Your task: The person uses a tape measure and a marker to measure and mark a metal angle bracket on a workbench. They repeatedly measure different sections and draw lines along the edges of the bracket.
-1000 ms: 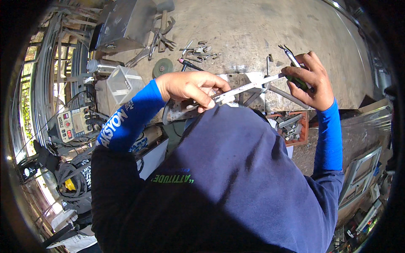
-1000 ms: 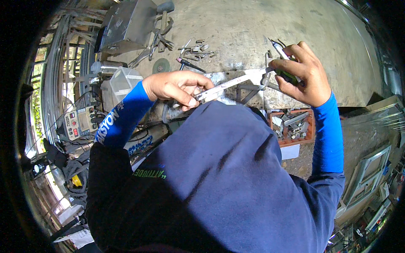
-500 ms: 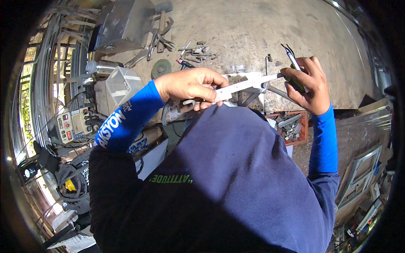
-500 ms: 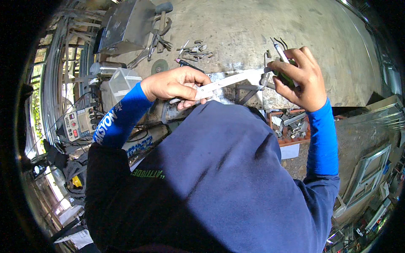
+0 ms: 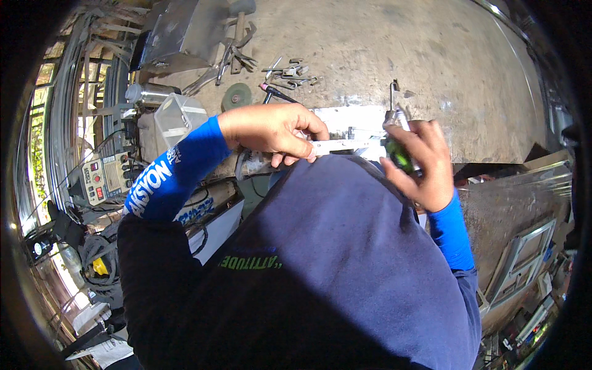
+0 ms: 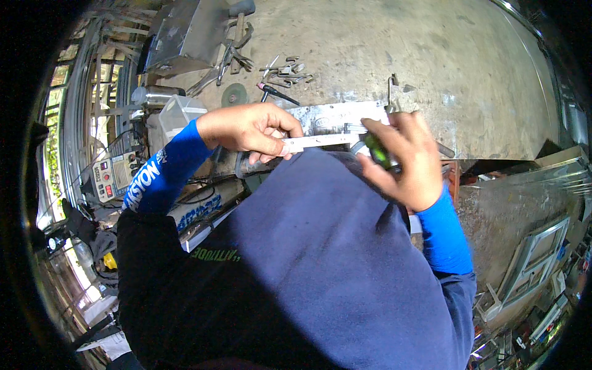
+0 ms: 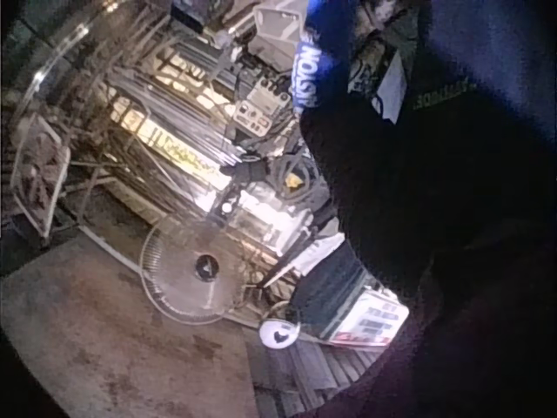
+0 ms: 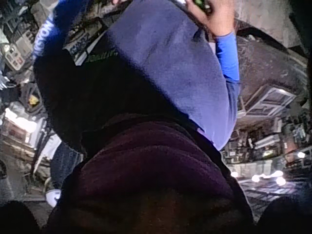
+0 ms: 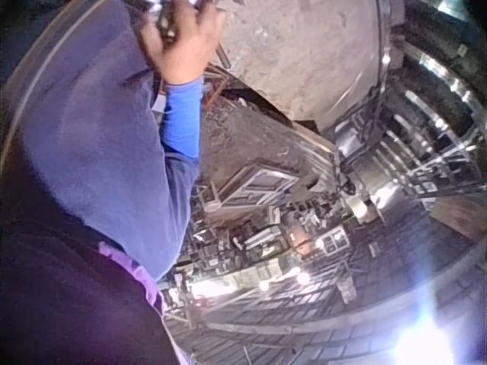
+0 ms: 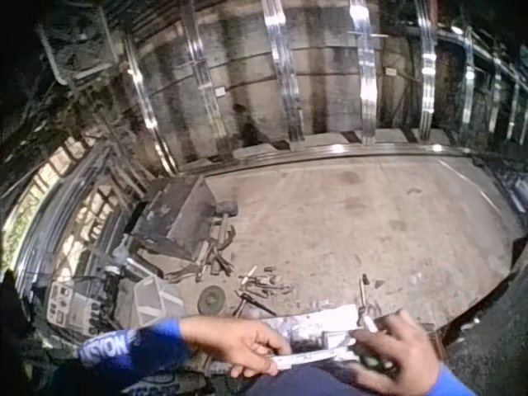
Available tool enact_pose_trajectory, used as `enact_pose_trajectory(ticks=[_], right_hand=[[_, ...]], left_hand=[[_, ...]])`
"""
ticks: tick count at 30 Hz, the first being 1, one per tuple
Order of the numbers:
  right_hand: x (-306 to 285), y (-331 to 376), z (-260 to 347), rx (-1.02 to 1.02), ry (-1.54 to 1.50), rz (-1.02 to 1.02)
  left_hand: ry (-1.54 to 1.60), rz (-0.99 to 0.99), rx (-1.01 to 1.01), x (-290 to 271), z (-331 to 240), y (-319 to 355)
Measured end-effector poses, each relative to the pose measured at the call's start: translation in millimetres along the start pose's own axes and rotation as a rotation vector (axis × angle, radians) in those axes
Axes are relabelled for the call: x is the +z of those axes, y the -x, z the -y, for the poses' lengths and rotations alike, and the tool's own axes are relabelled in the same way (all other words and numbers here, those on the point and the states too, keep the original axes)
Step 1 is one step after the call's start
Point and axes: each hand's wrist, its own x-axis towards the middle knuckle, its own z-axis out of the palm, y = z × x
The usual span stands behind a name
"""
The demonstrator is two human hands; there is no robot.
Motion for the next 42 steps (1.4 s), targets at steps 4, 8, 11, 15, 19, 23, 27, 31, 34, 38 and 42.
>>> enact_pose_trajectory(ticks=[4,8,11,15,19,23,27,31,34,38,42], right_hand=[[22,-1,29,0.05,-0.156,0.044],[21,-3,24,0.131,-0.36,0.143],[17,-1,21,0.116,-0.463,0.094],[10,8,27,0.048,-0.642,-0.052],[15,9,26,-0.288,-0.545,0.012],[32,10,27,-0.283,-0.587,-0.147],[34,6,27,-0.327,-0.545,-0.202],[36,3,26,-0.328,-0.549,-0.175],[37,1,26,-0.326,-0.557,-0.158],[38,1,26,-0.315,-0.55,-0.133],[37,1,27,-0.311,-0.553,-0.13]], left_hand=[[-0.026,0.017,-0.066,7,-3,-4],[-0.044,0.034,-0.113,10,0,-6],[-0.083,0.045,-0.133,11,1,-7],[-0.115,0.025,-0.137,13,-2,-5],[-0.095,0.007,-0.133,13,-7,-4],[-0.081,0.022,-0.12,14,-8,-5],[-0.045,0.018,-0.104,16,-7,-6],[-0.055,-0.011,-0.096,17,-4,-7],[-0.028,-0.008,-0.098,18,-3,-6],[-0.024,-0.016,-0.097,19,-2,-5],[-0.019,-0.016,-0.098,20,-4,-6]])
